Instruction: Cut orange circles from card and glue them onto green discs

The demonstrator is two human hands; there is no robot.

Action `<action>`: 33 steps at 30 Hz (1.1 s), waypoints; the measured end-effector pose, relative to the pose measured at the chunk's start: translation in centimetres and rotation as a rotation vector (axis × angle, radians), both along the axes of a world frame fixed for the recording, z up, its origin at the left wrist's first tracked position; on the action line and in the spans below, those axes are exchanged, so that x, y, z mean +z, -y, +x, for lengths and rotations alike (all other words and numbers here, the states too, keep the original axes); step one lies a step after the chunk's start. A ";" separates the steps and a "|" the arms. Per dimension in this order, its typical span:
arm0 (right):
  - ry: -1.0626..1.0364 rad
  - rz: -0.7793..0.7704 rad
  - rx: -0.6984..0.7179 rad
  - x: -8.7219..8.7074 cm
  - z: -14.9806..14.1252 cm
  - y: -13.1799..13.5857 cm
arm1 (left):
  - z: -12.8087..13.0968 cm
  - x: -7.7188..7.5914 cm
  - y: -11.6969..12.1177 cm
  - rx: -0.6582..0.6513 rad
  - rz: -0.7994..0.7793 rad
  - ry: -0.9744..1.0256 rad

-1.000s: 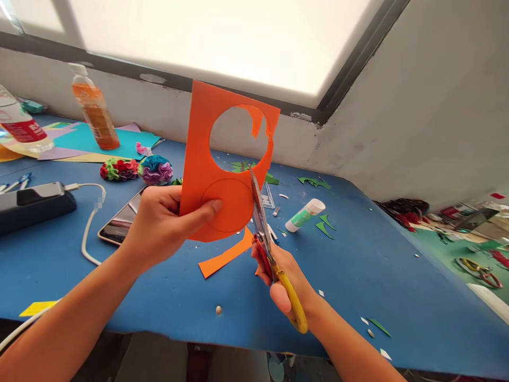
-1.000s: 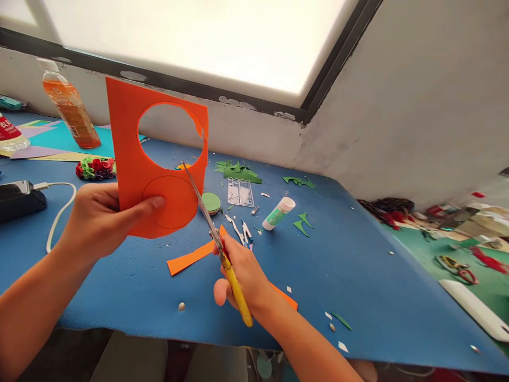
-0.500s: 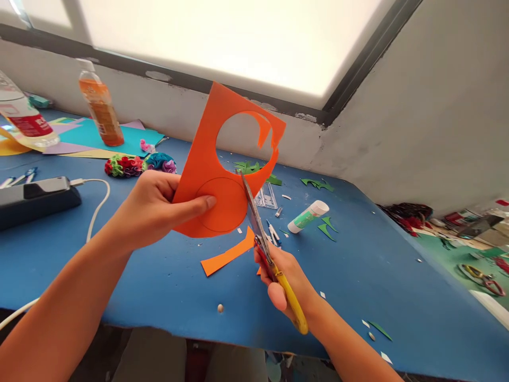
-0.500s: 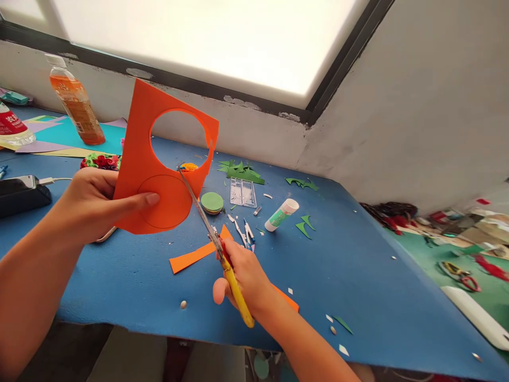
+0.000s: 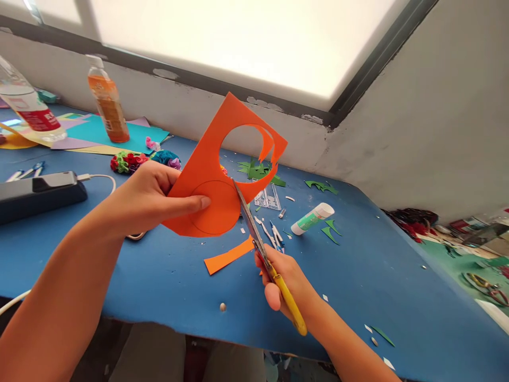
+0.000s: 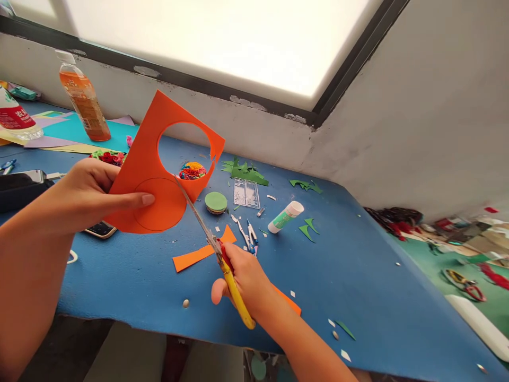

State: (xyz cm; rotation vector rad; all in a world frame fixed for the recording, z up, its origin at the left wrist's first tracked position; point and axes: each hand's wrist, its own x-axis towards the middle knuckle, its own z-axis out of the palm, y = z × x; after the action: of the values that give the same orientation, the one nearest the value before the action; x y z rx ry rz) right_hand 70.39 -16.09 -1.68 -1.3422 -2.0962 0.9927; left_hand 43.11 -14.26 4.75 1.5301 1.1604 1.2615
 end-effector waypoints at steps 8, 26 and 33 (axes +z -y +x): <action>0.013 -0.070 0.009 -0.3 0.1 -0.2 | -1.0 0.8 -0.1 -0.134 -0.024 -0.095; 0.117 -0.066 0.148 0.1 -0.2 -0.6 | -2.1 1.1 -0.6 -0.104 -0.136 -0.059; 0.156 0.049 0.147 0.0 0.0 -0.7 | -2.6 0.7 -0.8 -0.047 -0.147 0.090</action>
State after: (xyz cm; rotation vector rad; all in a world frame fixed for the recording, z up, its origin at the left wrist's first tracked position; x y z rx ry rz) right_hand 70.37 -15.41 -1.71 -1.2940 -2.3490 0.9139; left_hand 40.49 -13.46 5.49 1.3713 1.1268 1.1756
